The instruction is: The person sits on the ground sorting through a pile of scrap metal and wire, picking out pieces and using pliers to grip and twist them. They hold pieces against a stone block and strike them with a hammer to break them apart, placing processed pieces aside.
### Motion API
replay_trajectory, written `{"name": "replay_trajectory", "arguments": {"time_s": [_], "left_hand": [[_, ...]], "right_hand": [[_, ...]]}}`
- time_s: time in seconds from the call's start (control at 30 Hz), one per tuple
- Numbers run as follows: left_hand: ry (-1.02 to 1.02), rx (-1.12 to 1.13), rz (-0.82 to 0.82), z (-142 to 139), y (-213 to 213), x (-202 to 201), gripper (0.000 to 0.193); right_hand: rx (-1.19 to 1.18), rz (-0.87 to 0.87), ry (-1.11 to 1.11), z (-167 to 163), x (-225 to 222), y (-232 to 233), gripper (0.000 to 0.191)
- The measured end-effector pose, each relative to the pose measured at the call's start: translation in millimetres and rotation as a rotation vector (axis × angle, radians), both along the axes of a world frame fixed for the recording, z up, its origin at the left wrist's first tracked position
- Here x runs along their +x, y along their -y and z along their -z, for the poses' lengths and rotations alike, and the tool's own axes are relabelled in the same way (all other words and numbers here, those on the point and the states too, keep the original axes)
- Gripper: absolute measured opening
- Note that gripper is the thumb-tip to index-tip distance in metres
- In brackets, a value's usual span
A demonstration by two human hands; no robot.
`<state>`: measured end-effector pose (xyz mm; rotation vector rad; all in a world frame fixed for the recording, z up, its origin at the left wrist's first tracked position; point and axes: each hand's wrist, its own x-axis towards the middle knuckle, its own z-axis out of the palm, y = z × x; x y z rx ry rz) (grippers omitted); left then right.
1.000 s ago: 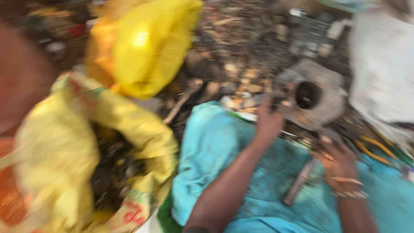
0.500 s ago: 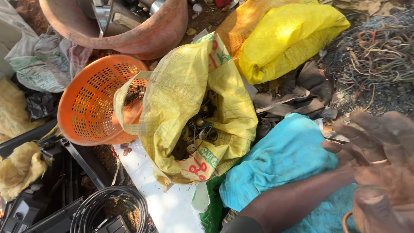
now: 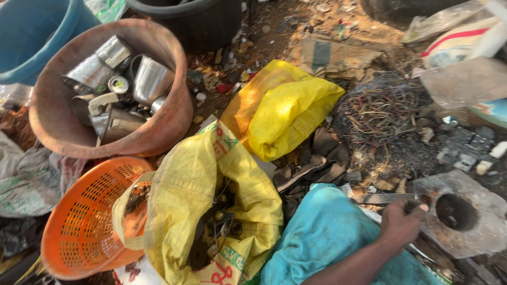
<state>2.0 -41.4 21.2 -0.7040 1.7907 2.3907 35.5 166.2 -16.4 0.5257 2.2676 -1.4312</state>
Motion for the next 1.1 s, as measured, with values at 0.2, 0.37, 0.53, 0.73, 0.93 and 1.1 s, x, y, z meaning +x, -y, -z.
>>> {"name": "replay_trajectory", "arguments": {"time_s": [0.2,0.37,0.53,0.73,0.93,1.1], "left_hand": [[-0.005,-0.027,0.068,23,-22,-2,0.043],[-0.285,0.126,0.027,-4,-18,-7,0.027],[-0.461,-0.517,-0.029,-45,20,-36,0.046],[-0.398,-1.175,-0.036,-22,73,-81,0.053],[-0.084,-1.156,0.083,-11,83,-88,0.088],[0.028,-1.060,0.408,-9,80,-100,0.106]], "right_hand": [[0.013,-0.005,-0.015,-2,20,-41,0.060],[-0.021,-0.007,-0.063,3,24,-56,0.067],[-0.032,0.072,-0.145,-1,28,-46,0.072],[-0.090,0.129,0.009,1,26,-31,0.066],[0.019,0.175,0.061,16,27,-28,0.053],[0.104,0.271,0.033,22,36,-9,0.043]]}}
